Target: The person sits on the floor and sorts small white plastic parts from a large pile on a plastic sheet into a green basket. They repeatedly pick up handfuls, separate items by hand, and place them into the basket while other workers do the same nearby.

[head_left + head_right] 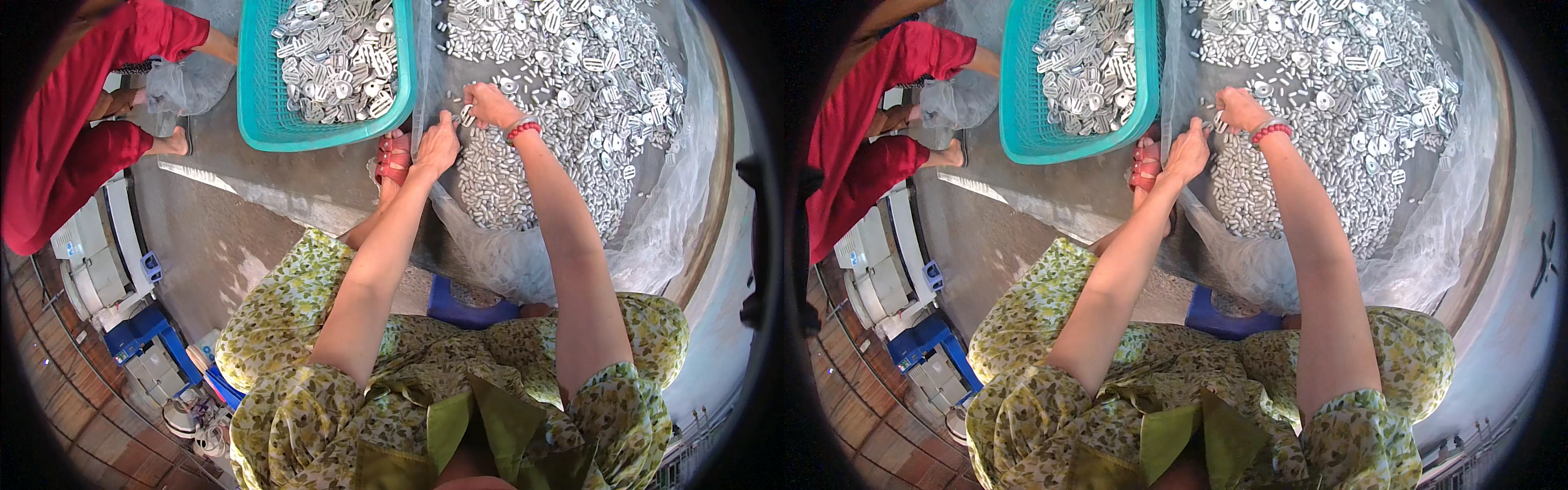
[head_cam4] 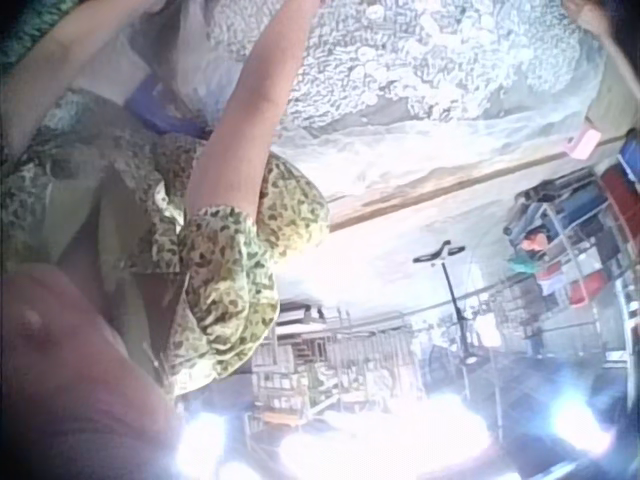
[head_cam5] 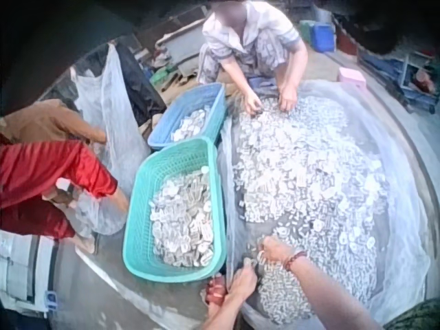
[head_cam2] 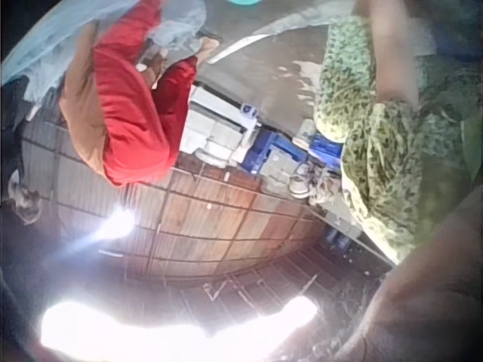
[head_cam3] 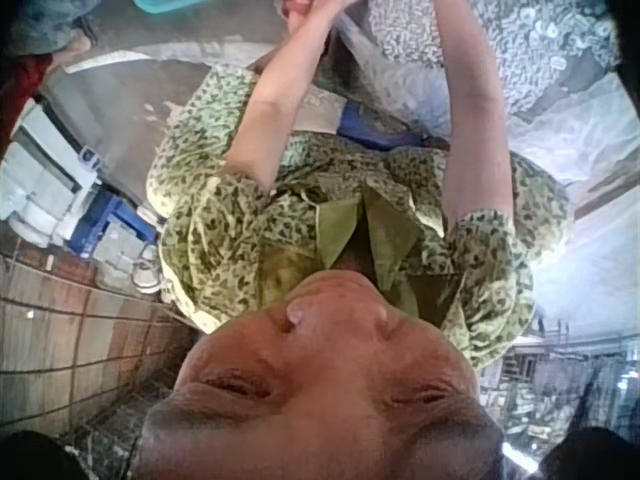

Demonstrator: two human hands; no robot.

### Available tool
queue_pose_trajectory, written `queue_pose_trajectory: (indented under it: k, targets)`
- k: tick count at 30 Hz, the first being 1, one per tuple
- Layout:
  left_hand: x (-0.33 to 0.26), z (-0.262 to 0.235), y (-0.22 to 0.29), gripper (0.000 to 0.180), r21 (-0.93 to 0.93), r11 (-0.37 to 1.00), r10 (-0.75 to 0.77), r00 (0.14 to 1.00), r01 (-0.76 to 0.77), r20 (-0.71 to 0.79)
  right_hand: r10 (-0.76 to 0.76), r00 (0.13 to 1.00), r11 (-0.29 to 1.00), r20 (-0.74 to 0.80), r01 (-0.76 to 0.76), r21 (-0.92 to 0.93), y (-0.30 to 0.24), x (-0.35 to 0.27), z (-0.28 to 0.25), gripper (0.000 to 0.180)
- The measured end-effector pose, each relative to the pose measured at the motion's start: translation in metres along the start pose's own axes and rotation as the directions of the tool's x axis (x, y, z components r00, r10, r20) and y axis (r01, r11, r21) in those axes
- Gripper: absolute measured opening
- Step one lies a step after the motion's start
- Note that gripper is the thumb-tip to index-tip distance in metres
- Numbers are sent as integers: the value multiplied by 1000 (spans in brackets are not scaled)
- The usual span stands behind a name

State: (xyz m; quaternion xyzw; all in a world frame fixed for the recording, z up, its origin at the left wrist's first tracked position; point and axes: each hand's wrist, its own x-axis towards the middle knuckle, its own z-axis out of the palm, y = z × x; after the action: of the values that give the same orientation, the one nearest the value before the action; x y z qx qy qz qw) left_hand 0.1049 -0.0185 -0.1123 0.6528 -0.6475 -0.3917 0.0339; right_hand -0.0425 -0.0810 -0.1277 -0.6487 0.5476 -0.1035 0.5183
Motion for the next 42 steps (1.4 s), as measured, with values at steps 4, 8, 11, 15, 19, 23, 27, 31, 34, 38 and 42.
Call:
queue_pose_trajectory:
  k: [4,8,11,15,19,23,27,31,34,38,42]
  targets:
    - [1,1,-2,19,12,1000,12,1000,-12,-2,45,999,999,5,-45,15,0,5,3,15]
    - [5,6,-5,18,36,998,43,999,-43,0,31,1000,998,2,-31,-47,3,10,6,18]
    - [4,4,1,18,8,999,34,999,-34,-2,5,1000,995,7,-4,-104,9,11,7,21]
    - [2,-1,-4,18,-16,999,47,999,-48,-11,53,994,991,98,-40,-131,-11,3,-1,26]
    - [4,4,-5,17,16,996,88,996,-88,-19,-57,998,988,26,60,-139,-7,3,0,22]
    - [4,3,3,17,-22,999,38,999,-39,-35,-137,990,972,-31,128,-197,5,8,4,22]
    - [4,0,2,17,16,999,34,999,-34,-29,-100,995,976,-7,96,-194,-2,7,1,27]
    - [7,6,-1,16,112,993,49,998,-45,-35,-51,996,974,79,67,-216,-17,3,-9,29]
    - [8,10,2,17,186,980,83,996,-73,-45,-35,998,974,45,44,-220,-15,3,-6,30]
    - [7,15,6,21,185,974,134,991,-131,0,41,996,976,83,-22,-219,4,17,6,31]
    - [8,19,19,21,180,984,-4,999,14,-53,1,992,981,128,24,-191,12,22,11,26]
